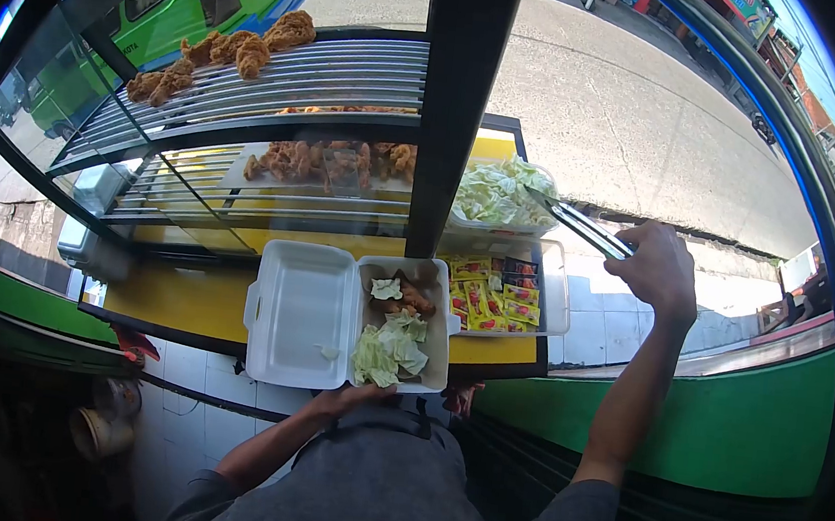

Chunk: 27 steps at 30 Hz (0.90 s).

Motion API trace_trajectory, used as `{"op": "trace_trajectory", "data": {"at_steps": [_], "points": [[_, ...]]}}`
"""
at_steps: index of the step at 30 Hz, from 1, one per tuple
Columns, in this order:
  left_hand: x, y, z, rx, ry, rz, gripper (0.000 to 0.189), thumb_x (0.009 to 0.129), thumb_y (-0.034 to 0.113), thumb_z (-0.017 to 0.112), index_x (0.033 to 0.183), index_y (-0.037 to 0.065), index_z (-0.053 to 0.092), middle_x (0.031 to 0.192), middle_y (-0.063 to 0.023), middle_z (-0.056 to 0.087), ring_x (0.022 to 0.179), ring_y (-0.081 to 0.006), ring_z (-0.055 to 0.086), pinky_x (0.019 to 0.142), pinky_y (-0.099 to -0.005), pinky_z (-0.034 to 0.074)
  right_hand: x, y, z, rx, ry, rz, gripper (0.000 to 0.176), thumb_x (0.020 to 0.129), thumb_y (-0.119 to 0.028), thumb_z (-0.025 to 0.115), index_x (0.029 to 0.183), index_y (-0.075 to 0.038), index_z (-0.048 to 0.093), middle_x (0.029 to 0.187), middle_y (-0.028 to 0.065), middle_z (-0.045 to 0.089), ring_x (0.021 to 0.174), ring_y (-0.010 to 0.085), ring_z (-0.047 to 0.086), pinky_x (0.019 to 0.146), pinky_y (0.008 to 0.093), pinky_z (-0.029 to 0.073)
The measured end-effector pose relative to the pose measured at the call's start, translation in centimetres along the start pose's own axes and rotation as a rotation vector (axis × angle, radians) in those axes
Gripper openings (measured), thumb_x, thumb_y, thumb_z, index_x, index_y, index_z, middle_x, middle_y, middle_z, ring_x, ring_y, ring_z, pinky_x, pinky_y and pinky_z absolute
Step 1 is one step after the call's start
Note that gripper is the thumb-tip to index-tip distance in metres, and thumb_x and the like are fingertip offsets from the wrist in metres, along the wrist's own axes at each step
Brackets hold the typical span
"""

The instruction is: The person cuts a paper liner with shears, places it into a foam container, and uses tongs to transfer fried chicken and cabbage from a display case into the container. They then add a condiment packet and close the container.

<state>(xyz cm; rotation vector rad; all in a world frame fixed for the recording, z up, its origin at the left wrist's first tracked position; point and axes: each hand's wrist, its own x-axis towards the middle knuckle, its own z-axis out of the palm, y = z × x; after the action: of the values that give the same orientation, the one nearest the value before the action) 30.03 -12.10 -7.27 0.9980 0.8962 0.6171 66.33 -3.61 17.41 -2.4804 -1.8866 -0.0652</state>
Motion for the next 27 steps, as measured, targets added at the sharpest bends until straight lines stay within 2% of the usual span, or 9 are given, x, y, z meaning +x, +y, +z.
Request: {"op": "trace_trajectory", "data": {"at_steps": [2,3,6,8,12,16,17,20,27], "points": [[0.0,0.0,-0.1,0.02,-0.006,-0.01,0.038,0.084,0.031,0.076,0.107,0.003,0.066,0.097,0.0003,0.065,0.084,-0.0096,0.058,0.074,-0.0251,0.048,-0.5,0.4,0.1,-0.008,0.084,-0.063,0.028,0.066,-0.023,0.073,0.091,-0.01,0.076,0.07,0.0109,0.065,0.073,0.0239,0.065,0.073,0.0383,0.052],[0.1,-0.3,-0.2,0.031,-0.012,-0.018,0.037,0.084,0.031,0.076,0.107,0.003,0.066,0.096,0.0003,0.065,0.084,-0.0097,0.057,0.073,-0.025,0.048,-0.4,-1.0,-1.9,0.033,-0.185,0.111,0.033,0.067,-0.025,0.074,0.096,-0.01,0.076,0.082,0.0136,0.066,0.085,0.0248,0.063,0.079,0.0389,0.051],[0.3,-0.6,-0.3,0.015,-0.028,-0.001,0.037,0.084,0.032,0.075,0.106,0.004,0.067,0.095,0.0004,0.065,0.082,-0.0101,0.056,0.073,-0.0252,0.047,-2.1,0.7,-1.8,0.137,-0.037,0.002,0.036,0.067,-0.025,0.075,0.099,-0.008,0.075,0.081,0.0137,0.065,0.086,0.0259,0.063,0.079,0.0396,0.051],[0.2,-0.5,-0.3,-0.002,-0.036,-0.007,0.037,0.084,0.032,0.075,0.106,0.004,0.067,0.095,0.0002,0.064,0.082,-0.0105,0.056,0.073,-0.0256,0.047,-4.1,0.2,-3.7,0.257,-0.112,-0.084,0.038,0.066,-0.02,0.079,0.101,-0.004,0.075,0.073,0.0108,0.071,0.061,0.0233,0.065,0.067,0.0362,0.052],[0.4,-0.9,-0.3,-0.026,-0.041,-0.025,0.037,0.084,0.032,0.074,0.106,0.003,0.066,0.097,-0.0005,0.065,0.084,-0.0113,0.057,0.076,-0.0264,0.048,-7.9,-0.1,-4.4,0.495,-0.353,-0.127,0.045,0.062,-0.012,0.082,0.105,-0.006,0.074,0.083,0.0111,0.074,0.067,0.0164,0.07,0.063,0.0287,0.054],[0.4,-0.8,-0.3,-0.004,-0.02,-0.051,0.038,0.084,0.031,0.075,0.107,0.002,0.065,0.1,-0.0018,0.065,0.088,-0.0123,0.058,0.08,-0.0273,0.048,-9.9,-0.8,-3.3,0.416,-0.205,-0.195,0.051,0.06,-0.015,0.085,0.109,-0.006,0.073,0.086,0.0127,0.074,0.068,0.0165,0.07,0.069,0.0291,0.056],[0.2,-0.5,-0.3,-0.004,-0.021,-0.054,0.038,0.084,0.031,0.075,0.108,0.002,0.065,0.1,-0.0021,0.065,0.089,-0.0125,0.058,0.081,-0.0275,0.048,-10.1,-0.6,-2.9,0.464,-0.152,-0.074,0.051,0.061,-0.015,0.083,0.11,-0.005,0.072,0.086,0.0131,0.074,0.068,0.0174,0.07,0.069,0.0317,0.055],[0.1,-0.1,-0.3,-0.003,-0.034,-0.054,0.039,0.084,0.029,0.075,0.109,0.002,0.064,0.101,-0.0026,0.065,0.09,-0.0128,0.058,0.083,-0.028,0.048,-8.3,-0.2,-2.4,0.33,-0.205,0.075,0.053,0.06,-0.019,0.083,0.11,-0.004,0.072,0.084,0.0135,0.073,0.068,0.019,0.07,0.07,0.0338,0.055],[-0.2,-0.1,-0.4,-0.007,-0.038,-0.1,0.039,0.085,0.03,0.075,0.11,0.003,0.064,0.1,-0.0019,0.065,0.09,-0.0122,0.058,0.082,-0.0277,0.048,-3.8,-1.0,6.6,0.033,-0.369,0.154,0.048,0.062,-0.028,0.084,0.107,-0.014,0.075,0.084,0.0081,0.074,0.08,0.0227,0.072,0.08,0.0365,0.057]]}}
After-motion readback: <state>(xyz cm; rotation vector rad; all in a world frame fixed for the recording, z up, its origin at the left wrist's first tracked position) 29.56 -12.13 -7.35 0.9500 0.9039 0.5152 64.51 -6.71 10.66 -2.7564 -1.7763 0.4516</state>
